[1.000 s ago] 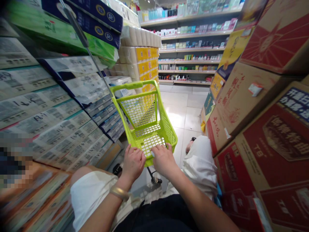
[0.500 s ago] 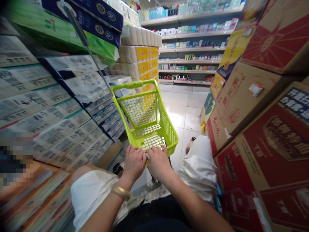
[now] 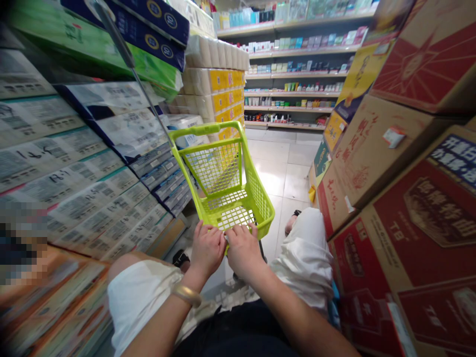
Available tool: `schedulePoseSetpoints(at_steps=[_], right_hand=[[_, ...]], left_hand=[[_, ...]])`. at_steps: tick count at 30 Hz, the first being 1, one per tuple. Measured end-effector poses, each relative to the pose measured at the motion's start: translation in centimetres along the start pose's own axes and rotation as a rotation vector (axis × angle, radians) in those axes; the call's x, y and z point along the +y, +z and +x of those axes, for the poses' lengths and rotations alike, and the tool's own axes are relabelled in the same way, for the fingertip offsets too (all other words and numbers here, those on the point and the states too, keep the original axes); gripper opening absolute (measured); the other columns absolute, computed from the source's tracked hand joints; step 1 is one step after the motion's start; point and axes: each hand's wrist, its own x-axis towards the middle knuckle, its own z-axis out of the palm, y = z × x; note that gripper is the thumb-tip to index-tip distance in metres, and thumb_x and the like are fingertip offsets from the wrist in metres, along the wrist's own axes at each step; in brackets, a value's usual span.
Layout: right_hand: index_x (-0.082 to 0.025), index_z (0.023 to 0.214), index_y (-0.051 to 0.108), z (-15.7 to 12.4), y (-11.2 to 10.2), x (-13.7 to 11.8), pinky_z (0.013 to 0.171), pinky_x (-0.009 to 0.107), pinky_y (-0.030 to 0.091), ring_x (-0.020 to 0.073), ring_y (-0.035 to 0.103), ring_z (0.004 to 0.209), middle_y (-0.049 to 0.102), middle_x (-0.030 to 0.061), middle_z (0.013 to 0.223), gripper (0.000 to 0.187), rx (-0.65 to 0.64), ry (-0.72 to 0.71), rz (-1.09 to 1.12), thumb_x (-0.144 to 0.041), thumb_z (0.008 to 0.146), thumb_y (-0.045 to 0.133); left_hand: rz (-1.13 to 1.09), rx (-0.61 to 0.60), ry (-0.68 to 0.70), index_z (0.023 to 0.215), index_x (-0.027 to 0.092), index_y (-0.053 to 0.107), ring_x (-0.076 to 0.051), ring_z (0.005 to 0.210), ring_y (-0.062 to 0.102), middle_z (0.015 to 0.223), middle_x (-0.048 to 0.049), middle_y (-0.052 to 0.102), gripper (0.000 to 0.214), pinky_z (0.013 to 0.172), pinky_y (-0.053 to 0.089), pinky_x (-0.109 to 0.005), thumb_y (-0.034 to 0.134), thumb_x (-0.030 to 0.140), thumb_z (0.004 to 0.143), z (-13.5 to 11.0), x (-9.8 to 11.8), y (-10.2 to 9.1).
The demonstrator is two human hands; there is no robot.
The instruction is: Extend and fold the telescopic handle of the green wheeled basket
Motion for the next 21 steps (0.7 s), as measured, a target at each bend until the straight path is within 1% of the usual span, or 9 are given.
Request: schedulePoseSetpoints(at_steps=[3,6,8,10,12,14,18,21], right_hand=[[-0.024,0.103,0.063,-0.1,0.0,-0.1,0.102,0.041,0.022,0.0211,0.056,0.1,0.066,0.0035,0.1,0.033,-0.019,-0.018,0.028,-0.008,0.076,0.052],[-0.025,0.106,0.062,-0.3,-0.6,1.4,0.102,0.041,0.022,0.0206,0.056,0.101,0.066,0.0028,0.103,0.038,-0.021,0.008,0.036,-0.007,0.074,0.052],[-0.025,0.107,0.062,-0.3,-1.1,2.6,0.103,0.041,0.021,0.0205,0.056,0.102,0.066,0.003,0.105,0.038,-0.005,0.043,0.026,-0.007,0.074,0.053],[-0.024,0.106,0.063,-0.2,-1.4,3.2,0.104,0.04,0.02,0.0205,0.056,0.101,0.066,0.0033,0.104,0.037,0.013,0.08,0.008,-0.006,0.075,0.053],[-0.023,0.105,0.064,-0.2,-1.4,2.9,0.104,0.04,0.021,0.0212,0.056,0.1,0.066,0.0041,0.102,0.036,0.024,0.112,-0.019,-0.007,0.075,0.053],[-0.022,0.105,0.064,-0.2,-1.0,2.0,0.103,0.04,0.022,0.0219,0.056,0.099,0.066,0.0051,0.1,0.034,0.025,0.11,-0.036,-0.008,0.076,0.054],[-0.023,0.103,0.064,-0.2,-0.1,-0.1,0.102,0.039,0.023,0.0214,0.055,0.098,0.066,0.0045,0.098,0.03,0.011,0.016,-0.008,-0.008,0.08,0.052],[-0.024,0.104,0.063,-0.3,-0.3,0.3,0.103,0.041,0.021,0.0214,0.055,0.099,0.066,0.0038,0.1,0.032,0.002,0.006,0.021,-0.008,0.078,0.052]], left_hand=[[0.012,0.001,0.009,0.069,0.021,0.061,-0.023,0.089,0.058,0.071,-0.0034,0.065,0.025,0.108,0.033,-0.048,0.045,0.02,0.089,-0.1,-0.2,-0.1],[0.012,0.015,0.013,0.068,0.021,0.06,-0.023,0.089,0.058,0.071,-0.0035,0.065,0.026,0.108,0.034,-0.048,0.044,0.02,0.089,-0.1,-0.1,-0.3],[0.003,0.022,0.013,0.067,0.021,0.059,-0.023,0.088,0.058,0.071,-0.0033,0.065,0.026,0.107,0.034,-0.049,0.044,0.019,0.089,-0.1,0.0,-0.3],[-0.012,0.027,0.01,0.066,0.022,0.058,-0.023,0.088,0.057,0.07,-0.0032,0.065,0.027,0.108,0.034,-0.049,0.044,0.019,0.089,-0.1,0.2,-0.2],[-0.027,0.033,0.006,0.065,0.022,0.057,-0.023,0.088,0.057,0.07,-0.0034,0.065,0.027,0.108,0.034,-0.049,0.044,0.019,0.088,-0.1,0.3,-0.1],[-0.029,0.036,0.001,0.065,0.022,0.058,-0.023,0.088,0.057,0.07,-0.0036,0.065,0.026,0.107,0.034,-0.05,0.044,0.019,0.088,-0.2,0.3,0.0],[-0.006,0.022,0.005,0.067,0.022,0.059,-0.024,0.089,0.058,0.069,-0.0038,0.064,0.026,0.107,0.034,-0.05,0.044,0.019,0.088,-0.2,0.1,-0.2],[-0.009,0.021,0.01,0.068,0.022,0.059,-0.024,0.088,0.058,0.07,-0.0038,0.064,0.026,0.106,0.035,-0.05,0.044,0.019,0.088,-0.2,0.0,-0.3]])
